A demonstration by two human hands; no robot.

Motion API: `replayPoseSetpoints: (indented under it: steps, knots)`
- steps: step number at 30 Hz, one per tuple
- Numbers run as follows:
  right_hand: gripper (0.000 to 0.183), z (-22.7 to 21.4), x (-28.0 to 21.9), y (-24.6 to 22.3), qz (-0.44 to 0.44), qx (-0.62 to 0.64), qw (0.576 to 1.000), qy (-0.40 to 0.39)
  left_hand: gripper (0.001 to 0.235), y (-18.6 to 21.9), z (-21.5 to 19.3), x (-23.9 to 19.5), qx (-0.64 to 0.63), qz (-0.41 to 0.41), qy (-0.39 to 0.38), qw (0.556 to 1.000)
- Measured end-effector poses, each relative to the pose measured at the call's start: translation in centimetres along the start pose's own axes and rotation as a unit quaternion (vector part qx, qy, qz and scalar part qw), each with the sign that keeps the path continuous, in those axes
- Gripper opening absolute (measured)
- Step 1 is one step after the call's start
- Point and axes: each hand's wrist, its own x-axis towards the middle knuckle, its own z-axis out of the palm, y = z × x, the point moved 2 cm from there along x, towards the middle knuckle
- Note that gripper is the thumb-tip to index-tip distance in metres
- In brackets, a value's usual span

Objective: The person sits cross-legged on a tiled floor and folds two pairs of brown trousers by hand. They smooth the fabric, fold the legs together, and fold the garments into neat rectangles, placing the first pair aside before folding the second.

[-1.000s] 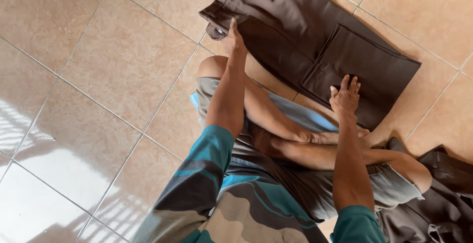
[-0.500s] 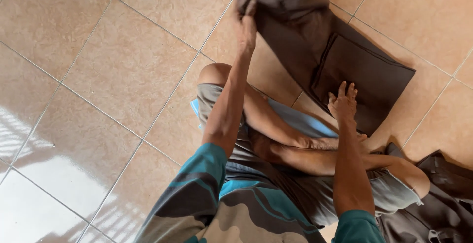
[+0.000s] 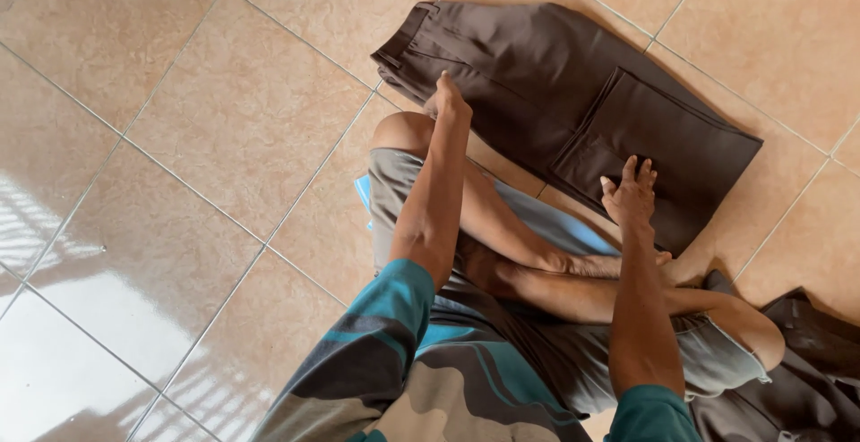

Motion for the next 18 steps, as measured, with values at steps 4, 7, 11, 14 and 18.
replayPoseSetpoints:
  steps: [4, 7, 11, 14, 18]
  knots:
    - [0.082, 0.3, 0.3, 0.5, 0.007, 0.001, 1.000, -0.006, 0.125, -1.1, 0.4, 4.1, -0.061, -0.083, 0.072, 0.992]
    - [0.081, 0.4, -0.1, 0.1, 0.007, -0.004, 1.000, -0.001, 0.108, -1.0, -0.1, 1.5, -0.131, -0.173, -0.029, 0.976]
    - [0.082, -0.3, -1.5, -0.5, -0.007, 0.012, 1.000, 0.011, 0.099, -7.2, 0.7, 5.6, -0.129, -0.289, -0.154, 0.936]
    - [0.084, 0.2, -0.8, 0.3, -0.030, 0.018, 0.999, 0.018, 0.090, 2.7, -3.3, -8.7, -0.096, -0.066, -0.111, 0.987]
    - [0.083, -0.2, -1.0, -0.4, -0.015, 0.016, 1.000, 0.014, 0.093, -1.8, 0.8, 4.1, -0.020, 0.020, 0.003, 1.000]
